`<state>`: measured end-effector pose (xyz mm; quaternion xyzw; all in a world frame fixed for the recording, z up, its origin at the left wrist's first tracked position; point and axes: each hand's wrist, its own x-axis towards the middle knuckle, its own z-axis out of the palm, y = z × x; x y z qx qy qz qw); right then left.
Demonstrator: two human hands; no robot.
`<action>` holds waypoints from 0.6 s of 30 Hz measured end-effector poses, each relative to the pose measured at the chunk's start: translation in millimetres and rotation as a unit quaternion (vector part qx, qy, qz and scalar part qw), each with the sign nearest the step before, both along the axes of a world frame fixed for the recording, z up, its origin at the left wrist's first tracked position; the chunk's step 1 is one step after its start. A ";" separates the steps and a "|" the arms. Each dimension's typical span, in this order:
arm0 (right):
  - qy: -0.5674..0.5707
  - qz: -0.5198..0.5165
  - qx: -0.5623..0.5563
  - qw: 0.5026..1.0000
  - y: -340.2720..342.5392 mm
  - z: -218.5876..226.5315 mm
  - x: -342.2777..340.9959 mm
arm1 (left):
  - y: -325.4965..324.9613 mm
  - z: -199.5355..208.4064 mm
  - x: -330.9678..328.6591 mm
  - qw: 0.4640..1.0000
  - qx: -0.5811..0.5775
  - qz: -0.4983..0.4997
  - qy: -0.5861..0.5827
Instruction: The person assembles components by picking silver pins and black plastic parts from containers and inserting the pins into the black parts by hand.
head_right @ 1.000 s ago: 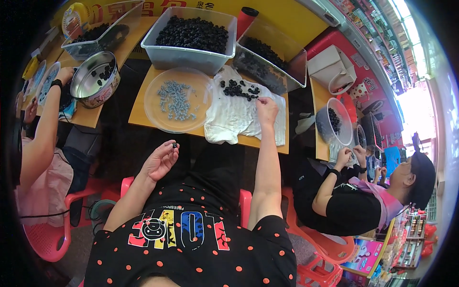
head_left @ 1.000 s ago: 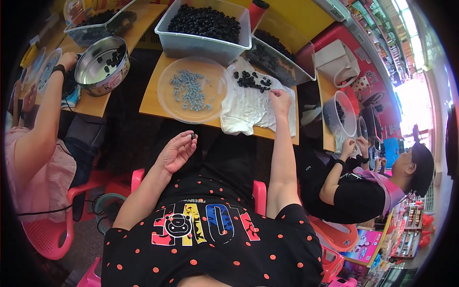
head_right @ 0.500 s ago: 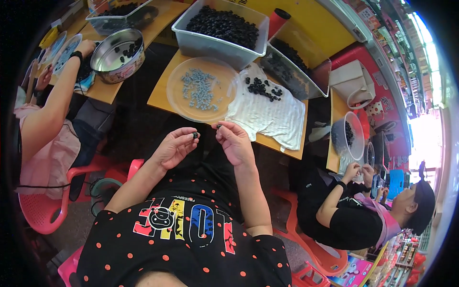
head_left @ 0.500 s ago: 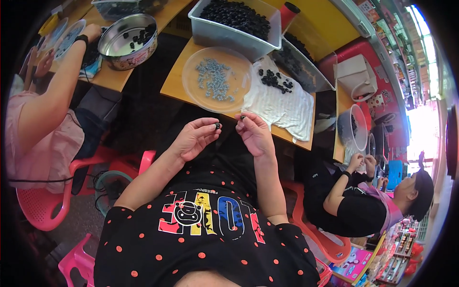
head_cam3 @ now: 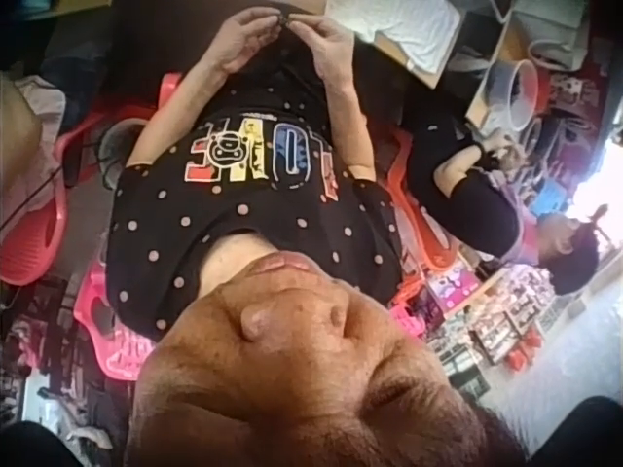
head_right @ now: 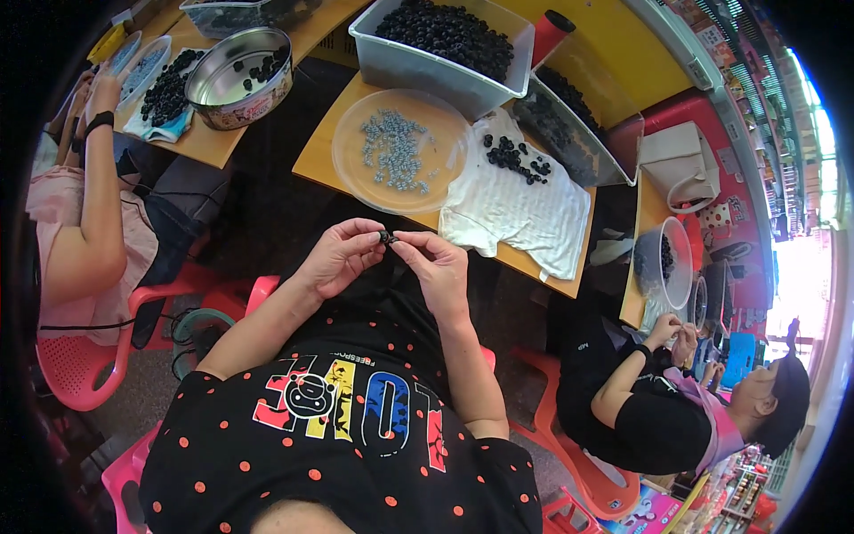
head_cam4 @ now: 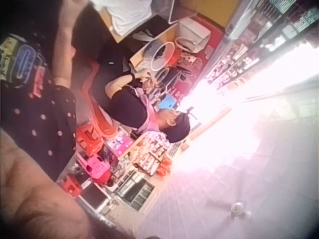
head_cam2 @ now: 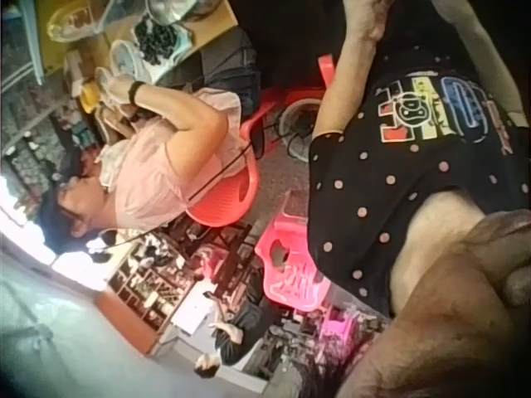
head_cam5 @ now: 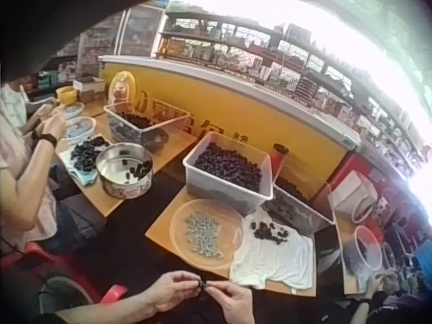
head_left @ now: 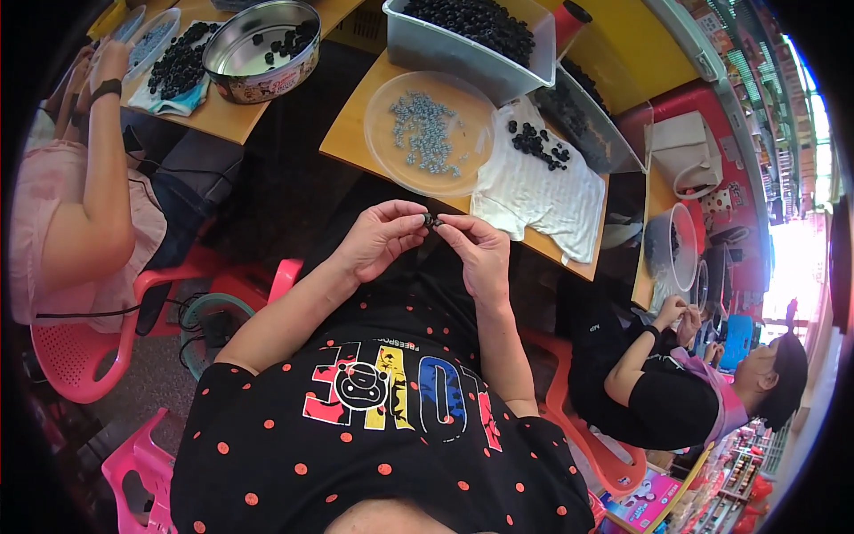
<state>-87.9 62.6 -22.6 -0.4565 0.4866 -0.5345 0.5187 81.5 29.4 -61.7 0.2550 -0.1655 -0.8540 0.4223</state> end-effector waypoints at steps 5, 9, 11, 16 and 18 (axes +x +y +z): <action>0.135 -0.009 -0.023 0.991 2.3 2.3 3.6 | 1.0 0.0 -1.3 1.000 -0.001 -0.001 -0.013; 0.156 -0.023 -0.028 0.987 3.1 -2.0 5.2 | 0.7 0.7 -1.7 0.999 -0.013 0.005 -0.040; 0.157 -0.022 -0.032 0.987 2.8 -4.3 4.7 | -0.1 0.3 -0.9 0.999 -0.024 -0.001 -0.046; 0.139 0.025 0.017 0.990 0.8 -14.1 -2.8 | -8.3 -8.0 7.5 0.995 -0.053 -0.057 -0.061; 0.108 0.048 -0.016 0.993 -1.6 -13.5 -1.0 | -10.8 -11.8 10.1 0.992 -0.070 -0.100 -0.034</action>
